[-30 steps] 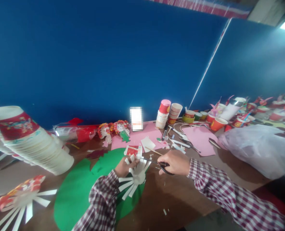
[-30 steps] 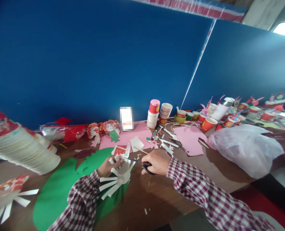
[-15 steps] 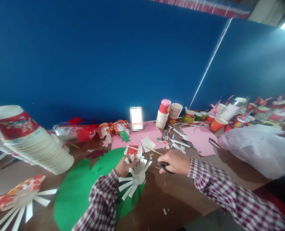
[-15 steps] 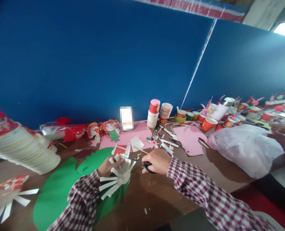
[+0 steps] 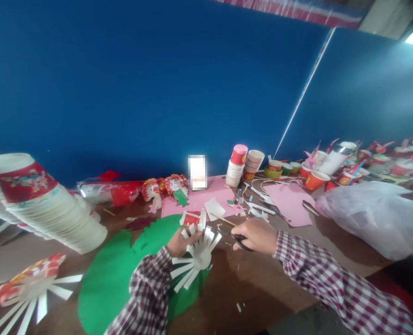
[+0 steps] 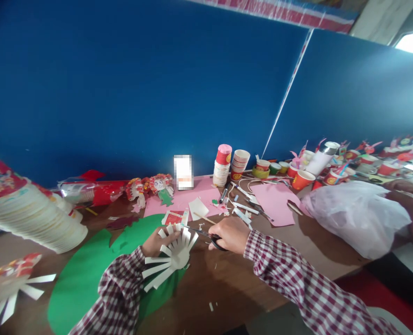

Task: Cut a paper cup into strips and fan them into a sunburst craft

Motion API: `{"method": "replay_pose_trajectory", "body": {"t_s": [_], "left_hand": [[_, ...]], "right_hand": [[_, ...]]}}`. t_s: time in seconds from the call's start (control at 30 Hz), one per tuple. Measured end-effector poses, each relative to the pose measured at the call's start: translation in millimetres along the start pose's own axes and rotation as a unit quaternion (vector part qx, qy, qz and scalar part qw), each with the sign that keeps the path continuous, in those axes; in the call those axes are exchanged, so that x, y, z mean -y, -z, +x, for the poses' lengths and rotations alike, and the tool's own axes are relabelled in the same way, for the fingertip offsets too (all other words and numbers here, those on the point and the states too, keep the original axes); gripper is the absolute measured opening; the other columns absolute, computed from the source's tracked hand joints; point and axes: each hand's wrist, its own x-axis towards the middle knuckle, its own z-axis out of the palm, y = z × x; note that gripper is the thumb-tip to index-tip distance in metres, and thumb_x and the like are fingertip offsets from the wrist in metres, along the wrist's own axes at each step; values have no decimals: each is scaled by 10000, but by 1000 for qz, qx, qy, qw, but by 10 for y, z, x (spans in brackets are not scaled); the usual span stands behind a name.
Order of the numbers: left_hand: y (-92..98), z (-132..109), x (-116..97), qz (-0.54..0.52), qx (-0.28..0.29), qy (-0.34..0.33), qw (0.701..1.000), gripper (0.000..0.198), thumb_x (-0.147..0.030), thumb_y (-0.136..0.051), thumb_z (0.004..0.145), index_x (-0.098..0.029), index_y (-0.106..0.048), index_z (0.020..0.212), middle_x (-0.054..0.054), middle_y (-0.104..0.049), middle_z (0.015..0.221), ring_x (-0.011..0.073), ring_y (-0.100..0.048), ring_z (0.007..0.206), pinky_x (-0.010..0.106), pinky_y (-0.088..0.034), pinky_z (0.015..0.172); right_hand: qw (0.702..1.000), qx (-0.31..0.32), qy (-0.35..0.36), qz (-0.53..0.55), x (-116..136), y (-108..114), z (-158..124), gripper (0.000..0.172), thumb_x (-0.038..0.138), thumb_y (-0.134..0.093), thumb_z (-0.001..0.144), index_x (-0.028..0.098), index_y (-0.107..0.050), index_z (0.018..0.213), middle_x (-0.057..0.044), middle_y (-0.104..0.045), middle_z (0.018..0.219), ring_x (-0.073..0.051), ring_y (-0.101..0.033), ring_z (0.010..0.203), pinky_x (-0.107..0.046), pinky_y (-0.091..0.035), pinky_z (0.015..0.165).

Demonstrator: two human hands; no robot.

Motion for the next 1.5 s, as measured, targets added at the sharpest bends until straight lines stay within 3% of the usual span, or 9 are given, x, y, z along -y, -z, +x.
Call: {"method": "replay_pose_trajectory", "body": {"t_s": [0.43, 0.87, 1.5], "left_hand": [[-7, 29, 42, 1, 22, -22, 1000, 283, -440, -580, 725, -187, -604, 602, -2, -551, 550, 132, -461, 563, 253, -361, 537], [-27, 30, 35, 9, 13, -28, 999, 285, -446, -580, 725, -190, -588, 601, 17, -551, 559, 143, -481, 564, 276, -392, 548], [-17, 12, 8, 24, 19, -18, 999, 290, -448, -555, 742, -189, -601, 621, 13, -547, 558, 152, -476, 570, 288, -372, 559]], "right_hand": [[999, 2, 10, 35, 13, -32, 16, 379, 590, -595, 671, 220, -650, 731, 19, -609, 592, -118, -542, 574, -220, -224, 501], [1000, -1, 15, 11, 57, 65, 65, 358, 589, -598, 671, 247, -661, 758, 14, -626, 605, -130, -543, 577, -231, -219, 500], [999, -9, 31, 30, 41, -3, 54, 352, 574, -582, 700, 230, -648, 732, 5, -629, 615, -130, -542, 591, -221, -232, 517]]}}
